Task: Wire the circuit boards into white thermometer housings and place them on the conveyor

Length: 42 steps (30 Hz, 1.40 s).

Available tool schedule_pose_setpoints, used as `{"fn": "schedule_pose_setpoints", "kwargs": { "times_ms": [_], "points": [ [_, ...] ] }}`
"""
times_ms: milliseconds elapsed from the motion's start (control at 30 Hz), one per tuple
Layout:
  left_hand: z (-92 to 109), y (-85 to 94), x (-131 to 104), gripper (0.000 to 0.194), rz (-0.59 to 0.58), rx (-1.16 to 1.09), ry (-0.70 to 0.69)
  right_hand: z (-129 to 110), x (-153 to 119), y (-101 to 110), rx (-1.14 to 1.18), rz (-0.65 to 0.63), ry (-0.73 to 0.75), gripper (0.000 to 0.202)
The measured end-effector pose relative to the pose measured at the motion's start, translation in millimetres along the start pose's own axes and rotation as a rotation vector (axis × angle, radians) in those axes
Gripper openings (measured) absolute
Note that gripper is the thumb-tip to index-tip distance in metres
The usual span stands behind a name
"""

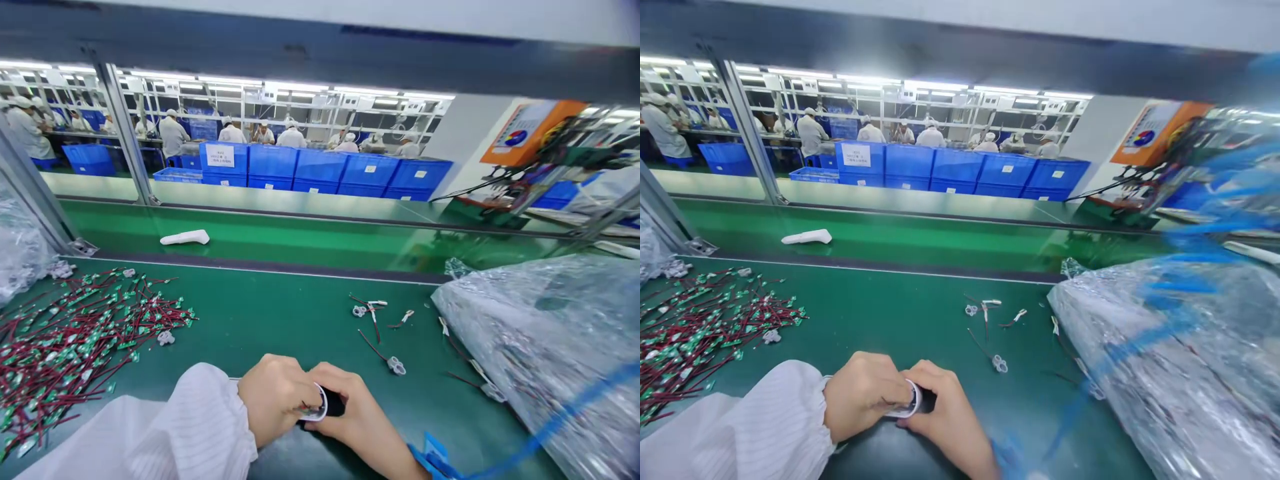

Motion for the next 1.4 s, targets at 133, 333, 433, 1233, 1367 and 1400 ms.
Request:
{"fn": "schedule_pose_setpoints", "kwargs": {
  "times_ms": [133,333,433,1233,1367,1400],
  "points": [
    [1,-3.4,-1,0.029,-0.015,0.028,-0.060,4,1,0,0.040,-0.009,-0.039,0.017],
    [-4,-2.2,-8,0.027,0.033,-0.013,-0.075,6,1,0,0.051,-0.013,0.014,0.014],
    [-5,-6.6,-12,0.030,0.012,0.030,-0.054,6,0,-1,0.057,-0.013,0.014,0.016],
    [-8,2.9,-4,0.030,0.112,-0.044,0.219,6,-1,-4,0.051,-0.007,0.016,0.013],
    [-1,2.5,-7,0.031,0.196,0.013,0.189,3,-1,-3,0.041,0.009,0.036,0.010],
    [0,2.8,-8,0.032,0.215,0.033,0.181,2,0,-2,0.042,0.014,0.048,0.009]
  ]
}}
Point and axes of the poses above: each hand's wrist, its own x-axis towards the middle knuckle, its own y-axis out of the back of the hand, z = x × y, the point moved 7 cm from there along x, towards the middle knuckle, and after that the axes turned 10 degrees about y, right-handed, at the moved point
